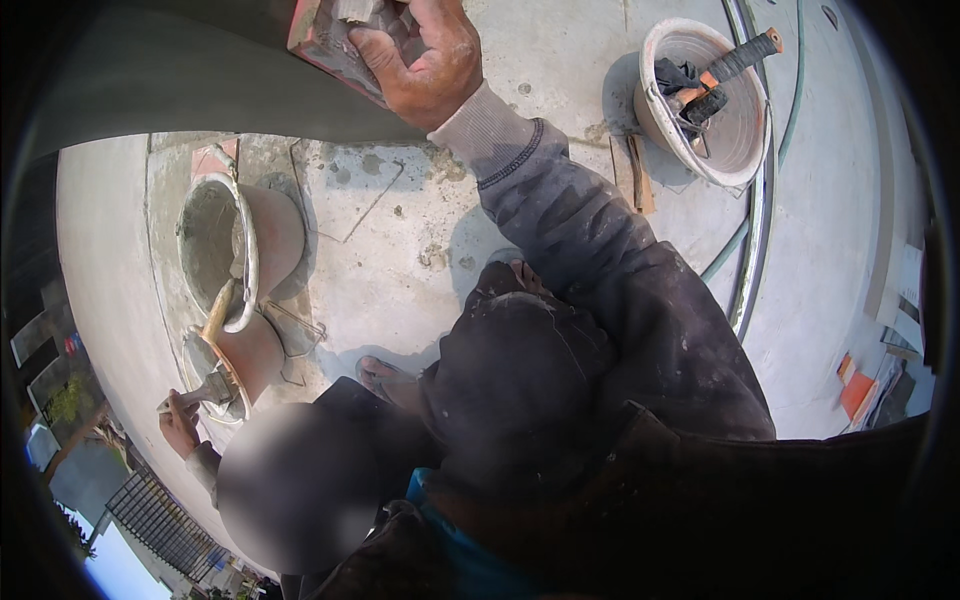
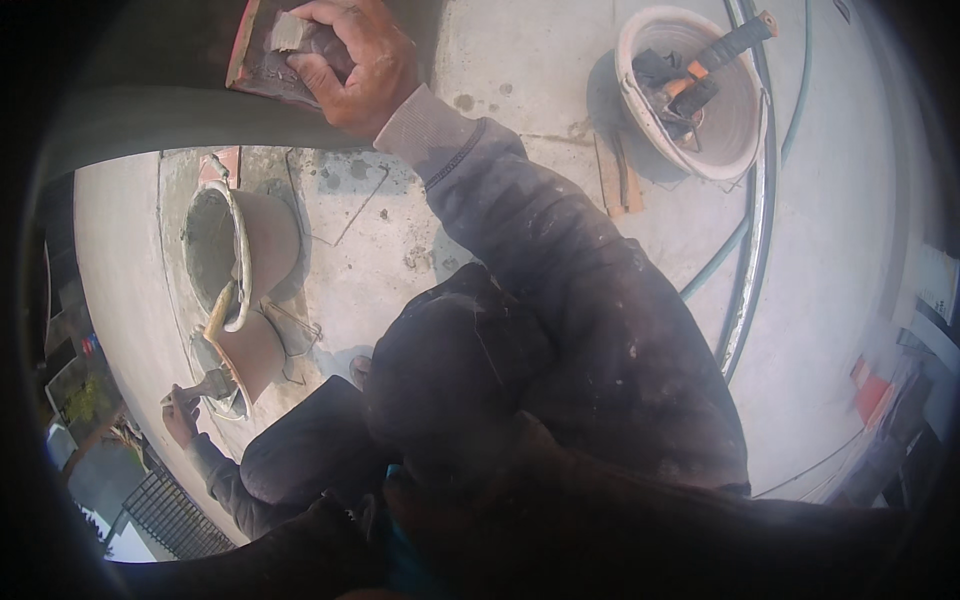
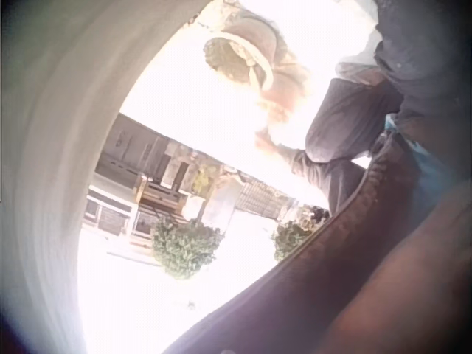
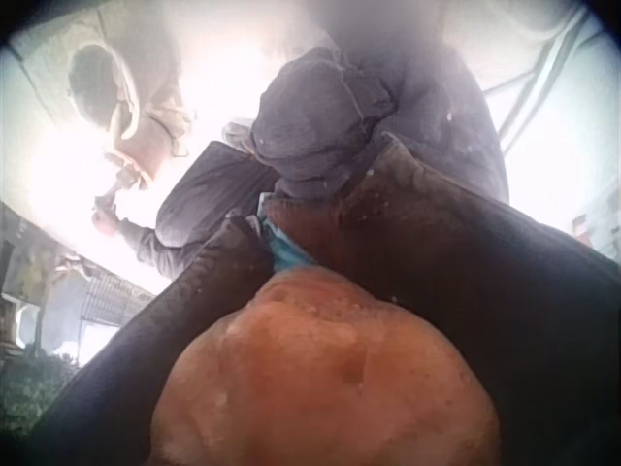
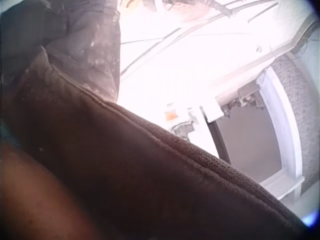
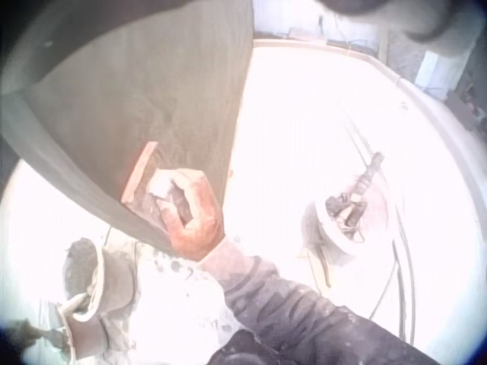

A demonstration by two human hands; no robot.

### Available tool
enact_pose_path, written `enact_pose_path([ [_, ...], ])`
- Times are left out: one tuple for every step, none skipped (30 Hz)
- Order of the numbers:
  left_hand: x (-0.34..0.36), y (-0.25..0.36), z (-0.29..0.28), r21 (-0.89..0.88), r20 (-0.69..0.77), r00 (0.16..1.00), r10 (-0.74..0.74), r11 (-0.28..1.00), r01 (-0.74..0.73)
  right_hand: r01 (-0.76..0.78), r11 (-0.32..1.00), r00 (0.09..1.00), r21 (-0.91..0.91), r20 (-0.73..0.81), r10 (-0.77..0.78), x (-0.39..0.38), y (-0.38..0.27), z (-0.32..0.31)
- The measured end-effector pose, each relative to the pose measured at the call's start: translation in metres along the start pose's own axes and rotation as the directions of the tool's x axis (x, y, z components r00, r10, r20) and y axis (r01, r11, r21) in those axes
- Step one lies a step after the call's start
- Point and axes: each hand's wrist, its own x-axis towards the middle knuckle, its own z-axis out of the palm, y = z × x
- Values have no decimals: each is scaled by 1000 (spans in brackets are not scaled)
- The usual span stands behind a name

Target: The person smooths a vertical concrete surface using a red trowel. They repeatedly dip the trowel into a bucket of water and scrape the wall to remove excess material and even the surface.

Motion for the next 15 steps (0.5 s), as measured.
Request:
enact_pose_path([
  [-1, -1, -1, -5, -7, 1000, 1, 1000, -1, -114, 993, 993, -14, 40, 114, -36, 7, -5],
  [0, 7, 5, -20, -3, 1000, 27, 999, -27, -195, 980, 978, -40, 67, 197, -74, 27, -15],
  [1, 11, 8, -43, 2, 999, 42, 998, -42, -241, 967, 962, -87, 110, 250, -102, 43, -26],
  [2, 12, 9, -56, 7, 999, 52, 997, -52, -293, 947, 938, -132, 152, 312, -101, 36, -31],
  [4, 15, 11, -70, 14, 998, 67, 995, -66, -252, 965, 959, -70, 116, 258, -91, 38, -31],
  [6, 18, 11, -88, 8, 998, 67, 994, -66, -213, 977, 974, -9, 73, 213, -55, 15, -31],
  [8, 21, 14, -98, 12, 998, 68, 993, -66, -168, 985, 986, 45, 28, 167, -19, -6, -33],
  [6, 16, 7, -82, 9, 999, 51, 995, -50, -111, 990, 994, 92, -12, 112, 14, -27, -26],
  [7, 13, 5, -79, 11, 999, 34, 996, -33, -23, 993, 999, 112, -44, 29, 51, -52, -23],
  [2, 0, -3, -54, 3, 1000, -7, 999, 7, 35, 986, 998, 163, -59, -26, 78, -69, -5],
  [9, -5, 11, -53, 35, 999, -25, 998, 26, 67, 984, 997, 168, -53, -59, 95, -76, -1],
  [10, -3, 15, -82, 13, 1000, -26, 996, 27, 78, 980, 996, 181, -60, -68, 105, -78, -4],
  [9, -3, 10, -66, 16, 1000, -21, 998, 22, 79, 979, 996, 189, -56, -70, 101, -82, -5],
  [4, -6, 2, -46, 16, 1000, -24, 999, 25, 70, 977, 997, 201, -56, -60, 94, -85, -2],
  [9, 2, 8, -60, 22, 1000, -1, 998, 2, 57, 981, 997, 183, -60, -47, 90, -84, -9],
])
